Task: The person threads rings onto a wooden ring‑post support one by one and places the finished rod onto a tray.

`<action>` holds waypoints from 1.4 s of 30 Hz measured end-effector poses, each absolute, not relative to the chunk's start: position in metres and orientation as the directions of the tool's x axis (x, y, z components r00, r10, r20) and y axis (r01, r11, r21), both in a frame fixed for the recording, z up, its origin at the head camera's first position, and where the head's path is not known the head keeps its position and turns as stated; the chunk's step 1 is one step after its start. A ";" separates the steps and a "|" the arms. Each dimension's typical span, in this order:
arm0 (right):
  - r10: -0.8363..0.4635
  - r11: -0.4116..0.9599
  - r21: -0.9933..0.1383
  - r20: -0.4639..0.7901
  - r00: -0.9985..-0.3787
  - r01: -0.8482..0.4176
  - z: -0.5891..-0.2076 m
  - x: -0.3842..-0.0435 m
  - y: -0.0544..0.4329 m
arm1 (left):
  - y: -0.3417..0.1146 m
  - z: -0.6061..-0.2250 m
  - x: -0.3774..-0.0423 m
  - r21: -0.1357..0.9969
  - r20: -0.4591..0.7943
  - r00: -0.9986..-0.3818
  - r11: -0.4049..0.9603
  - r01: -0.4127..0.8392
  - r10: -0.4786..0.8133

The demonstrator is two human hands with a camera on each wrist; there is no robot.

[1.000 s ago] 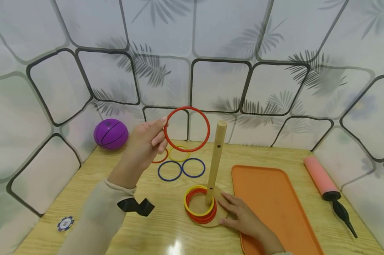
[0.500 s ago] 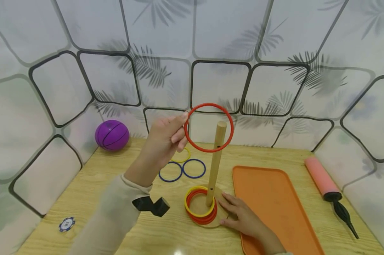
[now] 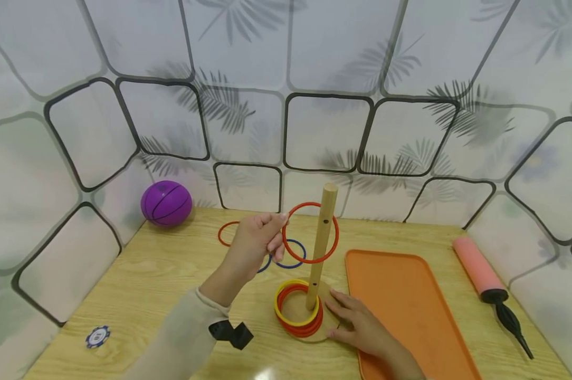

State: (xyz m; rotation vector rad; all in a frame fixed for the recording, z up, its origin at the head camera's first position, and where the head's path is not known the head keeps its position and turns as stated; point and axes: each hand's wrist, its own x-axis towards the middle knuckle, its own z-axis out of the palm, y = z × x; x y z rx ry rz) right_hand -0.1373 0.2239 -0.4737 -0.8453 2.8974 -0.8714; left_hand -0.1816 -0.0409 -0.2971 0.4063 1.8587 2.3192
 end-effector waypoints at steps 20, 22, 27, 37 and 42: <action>-0.499 0.694 -0.506 0.174 -0.849 -0.512 -0.475 -0.135 0.223 | -0.062 -0.377 -0.184 0.998 0.044 -0.950 0.028 0.055 0.308; -0.499 0.697 -0.502 0.174 -0.849 -0.512 -0.474 -0.135 0.223 | -0.065 -0.384 -0.186 0.997 0.045 -0.946 0.049 0.064 0.322; -0.499 0.696 -0.504 0.174 -0.849 -0.512 -0.474 -0.135 0.222 | -0.070 -0.400 -0.189 0.992 0.024 -0.941 0.112 0.066 0.337; -0.499 0.698 -0.502 0.170 -0.850 -0.511 -0.475 -0.136 0.222 | -0.071 -0.437 -0.190 0.992 -0.044 -0.916 0.127 0.008 0.398; -0.500 0.702 -0.490 0.178 -0.847 -0.517 -0.474 -0.135 0.222 | -0.073 -0.451 -0.190 0.991 -0.039 -0.909 0.131 0.018 0.416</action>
